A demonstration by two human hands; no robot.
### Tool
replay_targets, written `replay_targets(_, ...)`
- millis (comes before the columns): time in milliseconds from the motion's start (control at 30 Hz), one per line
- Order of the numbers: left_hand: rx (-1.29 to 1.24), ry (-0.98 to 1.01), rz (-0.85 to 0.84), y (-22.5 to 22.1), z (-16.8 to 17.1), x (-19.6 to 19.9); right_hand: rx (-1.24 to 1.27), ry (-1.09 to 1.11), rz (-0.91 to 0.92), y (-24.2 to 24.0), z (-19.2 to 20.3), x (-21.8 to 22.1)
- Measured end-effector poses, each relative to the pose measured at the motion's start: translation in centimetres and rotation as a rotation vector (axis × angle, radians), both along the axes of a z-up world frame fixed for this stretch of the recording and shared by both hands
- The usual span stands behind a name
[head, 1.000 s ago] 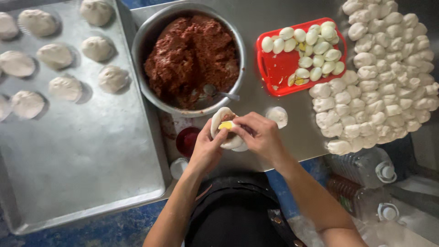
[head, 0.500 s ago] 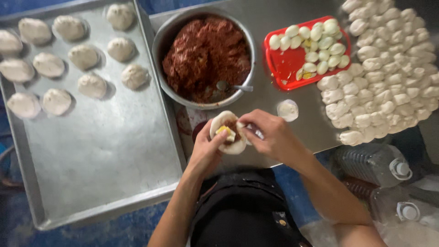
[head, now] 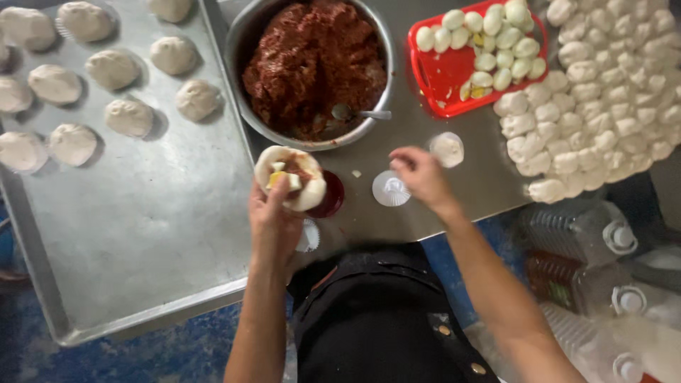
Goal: The person fills dough wrappers with a meat mixture and egg pieces, pinches the dough closed, and places them onto a tray.
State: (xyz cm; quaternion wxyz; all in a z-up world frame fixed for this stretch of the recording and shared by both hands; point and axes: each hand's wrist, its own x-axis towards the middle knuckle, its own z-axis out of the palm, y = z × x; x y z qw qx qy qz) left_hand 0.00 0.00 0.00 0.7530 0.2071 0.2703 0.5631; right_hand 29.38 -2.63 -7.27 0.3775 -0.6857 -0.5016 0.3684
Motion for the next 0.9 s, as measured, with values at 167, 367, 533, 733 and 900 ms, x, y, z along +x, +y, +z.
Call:
replay_targets(167,-0.057,0.023,-0.006,0.1,-0.8,0.1,0.041,-0.238,0.061,0.8,-11.2,-1.0)
replay_targets(367,-0.065,0.105,-0.017,-0.8,-0.2,1.6,-0.027,-0.516,0.020,9.8,-16.6,-0.7)
replay_targets(533,-0.091,0.148,0.027,-1.3,0.0,2.3,0.243,-0.454,-0.009,10.7,-18.4,-1.0)
replay_targets(733,-0.124,0.158,0.058,-1.4,-0.7,2.5,-0.173,-0.326,0.173,7.9,-16.6,-0.3)
replay_targets(900,-0.148,0.097,0.079,-1.0,-3.0,3.3,0.205,-0.405,0.436,3.3,-15.1,-1.3)
